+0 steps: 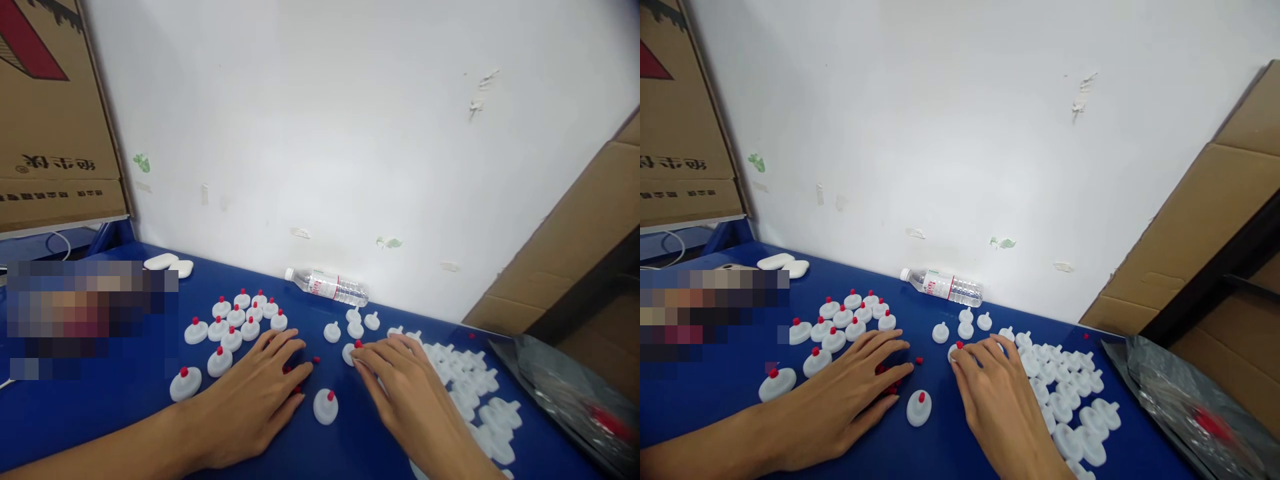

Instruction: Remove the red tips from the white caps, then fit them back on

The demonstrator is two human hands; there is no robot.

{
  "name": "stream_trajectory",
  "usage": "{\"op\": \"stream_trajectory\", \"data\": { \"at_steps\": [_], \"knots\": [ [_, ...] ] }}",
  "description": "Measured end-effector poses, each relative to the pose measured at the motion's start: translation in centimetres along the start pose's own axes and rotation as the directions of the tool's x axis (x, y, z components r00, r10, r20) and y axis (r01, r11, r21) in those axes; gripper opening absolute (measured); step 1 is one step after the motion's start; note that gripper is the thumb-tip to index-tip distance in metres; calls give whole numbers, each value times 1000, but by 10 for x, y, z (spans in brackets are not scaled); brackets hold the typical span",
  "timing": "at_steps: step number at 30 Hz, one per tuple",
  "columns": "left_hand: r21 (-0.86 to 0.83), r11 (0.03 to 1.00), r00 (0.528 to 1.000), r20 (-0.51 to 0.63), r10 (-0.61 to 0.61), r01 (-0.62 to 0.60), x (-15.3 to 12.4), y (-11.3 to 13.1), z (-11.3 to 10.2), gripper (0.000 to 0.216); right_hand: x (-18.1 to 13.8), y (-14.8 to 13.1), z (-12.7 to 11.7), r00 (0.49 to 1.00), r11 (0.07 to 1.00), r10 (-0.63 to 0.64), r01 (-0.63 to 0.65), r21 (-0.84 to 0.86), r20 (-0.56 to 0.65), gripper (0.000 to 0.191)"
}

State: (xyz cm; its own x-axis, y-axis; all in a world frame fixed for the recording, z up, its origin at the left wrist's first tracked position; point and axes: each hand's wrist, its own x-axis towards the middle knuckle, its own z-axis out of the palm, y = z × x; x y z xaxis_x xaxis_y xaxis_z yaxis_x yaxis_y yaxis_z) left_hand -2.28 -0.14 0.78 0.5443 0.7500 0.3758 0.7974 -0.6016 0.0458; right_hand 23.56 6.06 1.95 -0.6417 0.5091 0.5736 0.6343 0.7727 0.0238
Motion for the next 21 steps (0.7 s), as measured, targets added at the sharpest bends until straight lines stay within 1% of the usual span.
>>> {"op": "stream_trajectory", "data": {
  "at_steps": [3, 6, 8, 12, 21],
  "knots": [
    [-49, 999, 1000, 26, -3, 4, 2, 1, -3, 32, -1, 0, 1, 1000, 1000, 7, -7, -1, 30, 25],
    [-61, 998, 999, 44, -7, 9, 3, 1, -3, 30, -1, -1, 1, 998, 1000, 5, -4, -10, 59, 29],
    [-53, 999, 999, 37, -1, 3, 3, 1, -3, 28, -2, -3, 1, 998, 1000, -12, 12, -7, 58, 31],
    [-43, 999, 1000, 6, 14, -13, 2, 2, -1, 26, -2, -3, 3, 999, 1000, -25, 25, -6, 42, 28],
    [-66, 997, 999, 2, 33, -33, 3, 3, -4, 23, -1, 2, 4, 992, 999, 8, -14, 52, 123, 24]
  ]
}}
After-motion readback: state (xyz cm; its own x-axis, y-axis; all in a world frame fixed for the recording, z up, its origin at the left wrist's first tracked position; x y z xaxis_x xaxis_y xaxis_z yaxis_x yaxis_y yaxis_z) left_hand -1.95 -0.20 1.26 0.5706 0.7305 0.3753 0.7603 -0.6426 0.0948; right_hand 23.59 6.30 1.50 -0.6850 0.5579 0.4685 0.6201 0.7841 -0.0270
